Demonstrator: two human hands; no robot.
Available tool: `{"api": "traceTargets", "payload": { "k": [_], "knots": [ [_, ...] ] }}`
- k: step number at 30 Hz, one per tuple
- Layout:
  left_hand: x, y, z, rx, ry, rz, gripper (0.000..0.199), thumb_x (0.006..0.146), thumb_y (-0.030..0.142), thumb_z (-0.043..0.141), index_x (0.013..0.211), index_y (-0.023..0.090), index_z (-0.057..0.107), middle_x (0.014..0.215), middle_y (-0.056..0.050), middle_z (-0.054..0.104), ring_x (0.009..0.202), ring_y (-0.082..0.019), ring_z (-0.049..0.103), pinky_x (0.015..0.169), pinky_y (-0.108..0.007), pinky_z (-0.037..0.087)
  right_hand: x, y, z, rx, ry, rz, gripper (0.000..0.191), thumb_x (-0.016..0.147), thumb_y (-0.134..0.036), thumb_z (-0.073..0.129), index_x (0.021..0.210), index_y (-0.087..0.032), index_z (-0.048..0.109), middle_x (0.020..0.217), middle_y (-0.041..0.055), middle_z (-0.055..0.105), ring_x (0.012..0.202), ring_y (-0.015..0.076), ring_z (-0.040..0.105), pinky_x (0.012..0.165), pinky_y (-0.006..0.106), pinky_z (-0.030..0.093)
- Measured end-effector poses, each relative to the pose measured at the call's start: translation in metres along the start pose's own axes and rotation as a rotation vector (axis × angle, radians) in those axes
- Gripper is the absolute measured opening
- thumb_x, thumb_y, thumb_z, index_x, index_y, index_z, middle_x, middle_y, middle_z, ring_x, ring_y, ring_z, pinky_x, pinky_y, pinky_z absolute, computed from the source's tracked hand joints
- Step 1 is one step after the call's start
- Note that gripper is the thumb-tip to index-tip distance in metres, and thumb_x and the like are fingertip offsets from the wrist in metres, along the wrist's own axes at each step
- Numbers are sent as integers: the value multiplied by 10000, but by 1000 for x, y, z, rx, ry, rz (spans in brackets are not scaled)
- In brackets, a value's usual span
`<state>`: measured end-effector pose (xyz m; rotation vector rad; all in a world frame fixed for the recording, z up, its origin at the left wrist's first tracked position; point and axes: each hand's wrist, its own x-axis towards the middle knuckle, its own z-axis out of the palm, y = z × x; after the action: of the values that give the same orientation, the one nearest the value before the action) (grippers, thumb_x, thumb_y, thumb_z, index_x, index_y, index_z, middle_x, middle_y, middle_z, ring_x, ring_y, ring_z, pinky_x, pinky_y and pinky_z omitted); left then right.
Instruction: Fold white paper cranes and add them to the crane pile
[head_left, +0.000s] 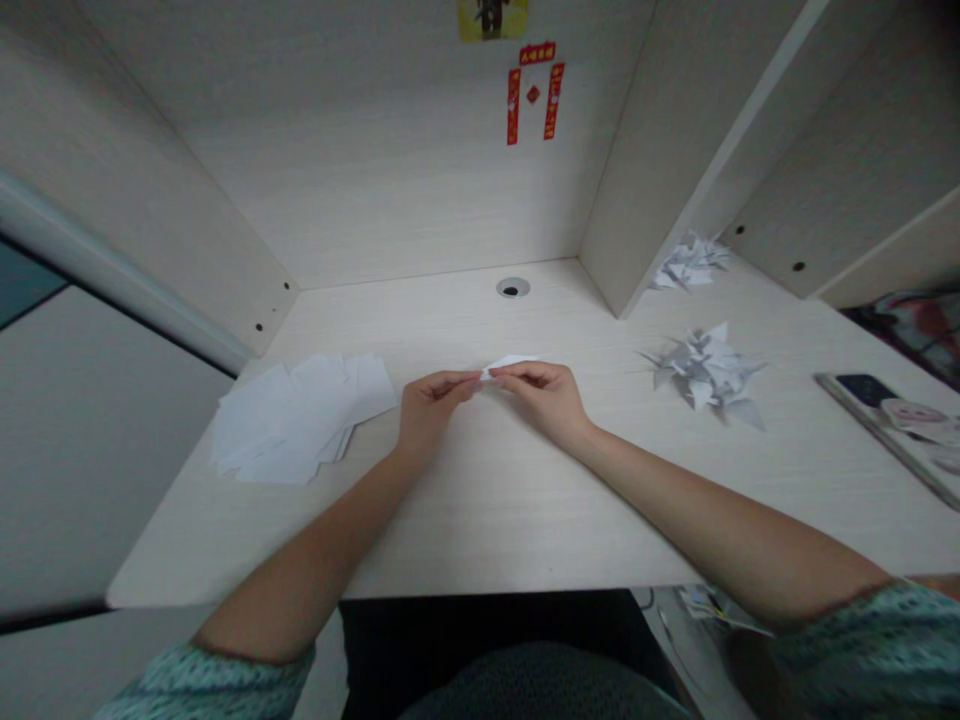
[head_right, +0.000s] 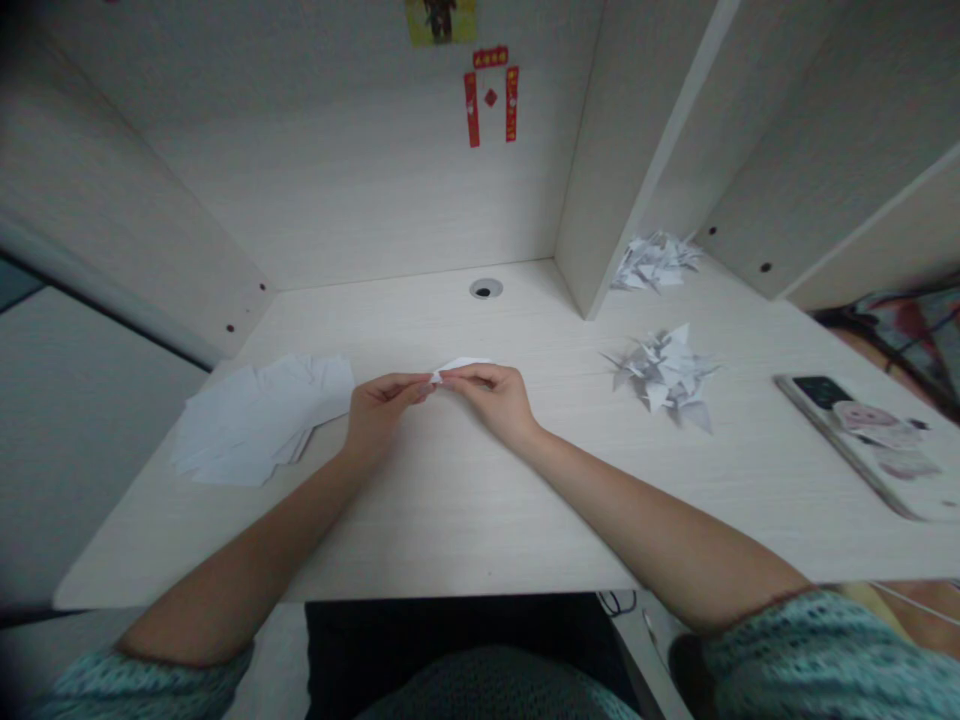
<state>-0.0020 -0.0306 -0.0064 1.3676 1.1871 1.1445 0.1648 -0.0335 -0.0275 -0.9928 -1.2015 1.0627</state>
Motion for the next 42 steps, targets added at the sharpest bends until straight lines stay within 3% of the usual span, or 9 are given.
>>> {"api": "traceTargets", "payload": {
  "k": [5, 17, 29, 42],
  "knots": [
    [3, -2, 0, -55, 26, -10, 293, 644, 388, 754, 865, 196, 747, 792, -37, 727, 712, -137, 622, 721, -278, 492, 3, 0, -2, 60, 7, 21, 197, 644, -318, 759, 823, -237, 745, 803, 16, 745, 732, 162, 669, 746, 310, 518],
    [-1, 5, 3, -58, 29, 16, 305, 652, 396, 751, 865, 177, 742, 839, -57, 736, 755, -150, 642, 752, -286, 501, 1, -10, 2, 73, 82, 45, 169, 655, -351, 757, 730, -204, 720, 767, 29, 732, 705, 154, 656, 731, 306, 507],
    [-1, -1, 4, -108, 82, 66, 249, 655, 350, 760, 846, 191, 747, 795, -42, 735, 713, -123, 639, 695, -247, 499, 2, -6, 2, 104, 32, 2, 154, 673, -333, 752, 755, -206, 723, 788, 24, 740, 730, 151, 667, 738, 297, 514],
    [-1, -2, 3, -125, 113, 19, 323, 659, 372, 756, 931, 198, 741, 818, -46, 743, 738, -142, 660, 751, -287, 518, 0, -8, 4, 87, 56, 21, 190, 662, -356, 753, 759, -196, 722, 776, 31, 737, 730, 162, 668, 747, 315, 524]
  ]
}}
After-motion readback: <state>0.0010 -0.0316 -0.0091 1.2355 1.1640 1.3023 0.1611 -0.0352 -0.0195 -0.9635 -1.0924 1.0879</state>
